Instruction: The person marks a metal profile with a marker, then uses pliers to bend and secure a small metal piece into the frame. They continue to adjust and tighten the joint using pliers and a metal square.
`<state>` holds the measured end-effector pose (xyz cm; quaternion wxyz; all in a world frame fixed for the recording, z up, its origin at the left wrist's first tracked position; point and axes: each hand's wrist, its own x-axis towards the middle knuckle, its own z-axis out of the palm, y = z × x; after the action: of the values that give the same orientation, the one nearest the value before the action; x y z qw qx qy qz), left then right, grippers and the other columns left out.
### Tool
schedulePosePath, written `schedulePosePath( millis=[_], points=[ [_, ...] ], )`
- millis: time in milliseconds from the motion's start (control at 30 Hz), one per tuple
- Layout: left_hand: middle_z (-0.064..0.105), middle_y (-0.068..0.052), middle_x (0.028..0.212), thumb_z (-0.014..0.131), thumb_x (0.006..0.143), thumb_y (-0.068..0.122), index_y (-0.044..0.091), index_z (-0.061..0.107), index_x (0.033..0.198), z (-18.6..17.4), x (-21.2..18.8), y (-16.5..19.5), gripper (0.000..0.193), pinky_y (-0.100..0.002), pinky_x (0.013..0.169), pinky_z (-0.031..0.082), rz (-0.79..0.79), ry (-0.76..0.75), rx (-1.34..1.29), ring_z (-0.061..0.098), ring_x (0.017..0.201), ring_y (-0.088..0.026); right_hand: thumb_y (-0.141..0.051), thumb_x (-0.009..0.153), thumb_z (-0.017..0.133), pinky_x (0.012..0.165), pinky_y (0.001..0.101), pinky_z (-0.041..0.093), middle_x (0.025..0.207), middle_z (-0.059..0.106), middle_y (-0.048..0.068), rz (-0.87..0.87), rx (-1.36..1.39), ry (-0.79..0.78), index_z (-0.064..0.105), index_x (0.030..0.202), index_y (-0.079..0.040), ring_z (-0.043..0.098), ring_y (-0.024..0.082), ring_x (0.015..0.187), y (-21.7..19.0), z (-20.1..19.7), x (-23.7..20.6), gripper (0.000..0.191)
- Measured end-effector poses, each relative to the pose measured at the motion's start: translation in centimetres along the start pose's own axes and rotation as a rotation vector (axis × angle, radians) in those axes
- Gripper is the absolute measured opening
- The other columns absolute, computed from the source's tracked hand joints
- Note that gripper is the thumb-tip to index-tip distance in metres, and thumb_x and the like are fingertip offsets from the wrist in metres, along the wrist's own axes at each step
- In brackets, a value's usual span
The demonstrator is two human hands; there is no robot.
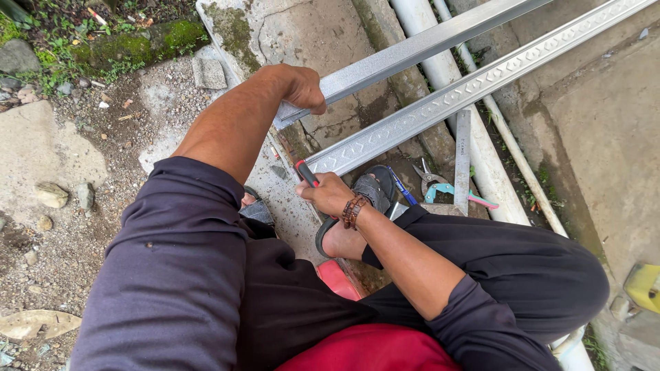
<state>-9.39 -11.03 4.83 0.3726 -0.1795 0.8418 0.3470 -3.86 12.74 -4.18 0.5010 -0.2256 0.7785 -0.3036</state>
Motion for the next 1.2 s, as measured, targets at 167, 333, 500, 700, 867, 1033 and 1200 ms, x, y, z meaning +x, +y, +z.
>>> schedulePosePath(
  millis=[167, 333, 500, 700, 867, 1033, 1200],
  points=[
    [0.06, -0.022, 0.143, 0.07, 0.082, 0.025, 0.001, 0.062, 0.139, -0.4, 0.2, -0.3, 0.062, -0.052, 0.104, 0.052, -0.016, -0.002, -0.038, 0.064, 0.125, -0.037, -0.028, 0.081, 0.076, 0.069, 0.0301, 0.052, 0.077, 0.074, 0.004, -0.088, -0.101, 0.134, 0.079, 0.097, -0.006, 0.068, 0.013, 0.07, 1.6, -0.6, 0.1, 0.027],
    [0.06, -0.02, 0.142, 0.07, 0.083, 0.026, 0.003, 0.061, 0.14, -0.3, -0.2, -0.1, 0.063, -0.052, 0.104, 0.05, -0.018, -0.013, -0.016, 0.063, 0.125, -0.035, -0.03, 0.084, 0.074, 0.064, 0.0329, 0.052, 0.073, 0.072, 0.007, -0.031, -0.105, 0.179, 0.078, 0.098, -0.006, 0.067, 0.017, 0.065, 1.0, -0.8, 0.8, 0.028],
    [0.066, -0.021, 0.135, 0.067, 0.082, 0.026, 0.005, 0.061, 0.141, 0.1, -0.9, 0.2, 0.063, -0.051, 0.101, 0.054, -0.049, -0.021, -0.003, 0.07, 0.119, -0.033, -0.032, 0.085, 0.073, 0.061, 0.0354, 0.051, 0.069, 0.069, 0.006, 0.022, -0.081, 0.178, 0.077, 0.095, -0.007, 0.065, 0.017, 0.062, 0.3, -0.5, 1.0, 0.028],
    [0.065, -0.021, 0.135, 0.068, 0.081, 0.026, 0.003, 0.062, 0.139, 0.0, -0.7, 0.2, 0.062, -0.052, 0.101, 0.053, -0.033, -0.022, 0.005, 0.068, 0.119, -0.034, -0.036, 0.087, 0.073, 0.061, 0.0366, 0.05, 0.066, 0.065, 0.007, -0.032, -0.139, 0.227, 0.067, 0.086, -0.006, 0.063, 0.02, 0.061, -0.2, 0.2, 0.6, 0.031],
    [0.063, -0.02, 0.136, 0.069, 0.08, 0.025, 0.004, 0.063, 0.138, -0.3, -0.4, 0.0, 0.062, -0.053, 0.101, 0.052, -0.043, -0.025, -0.052, 0.066, 0.119, -0.033, -0.037, 0.087, 0.074, 0.062, 0.0362, 0.051, 0.07, 0.065, 0.009, -0.052, -0.153, 0.238, 0.062, 0.092, -0.003, 0.064, 0.019, 0.064, -1.3, -0.1, -0.1, 0.036],
    [0.067, -0.02, 0.132, 0.069, 0.079, 0.024, 0.002, 0.07, 0.129, -0.5, -0.5, 0.0, 0.055, -0.052, 0.095, 0.054, -0.025, -0.006, -0.028, 0.069, 0.113, -0.034, -0.031, 0.083, 0.076, 0.056, 0.0336, 0.055, 0.074, 0.067, 0.006, 0.109, 0.046, 0.194, 0.048, 0.121, -0.003, 0.067, 0.017, 0.064, -1.9, -0.4, 0.1, 0.055],
    [0.07, -0.021, 0.129, 0.069, 0.078, 0.026, 0.0, 0.07, 0.127, -0.2, -0.6, 0.2, 0.056, -0.05, 0.092, 0.056, -0.006, -0.017, -0.03, 0.072, 0.108, -0.034, -0.02, 0.087, 0.065, 0.058, 0.0324, 0.053, 0.075, 0.068, 0.008, 0.037, 0.02, 0.089, 0.062, 0.121, 0.001, 0.067, 0.015, 0.064, -0.8, 0.1, 0.6, 0.04]
  ],
)
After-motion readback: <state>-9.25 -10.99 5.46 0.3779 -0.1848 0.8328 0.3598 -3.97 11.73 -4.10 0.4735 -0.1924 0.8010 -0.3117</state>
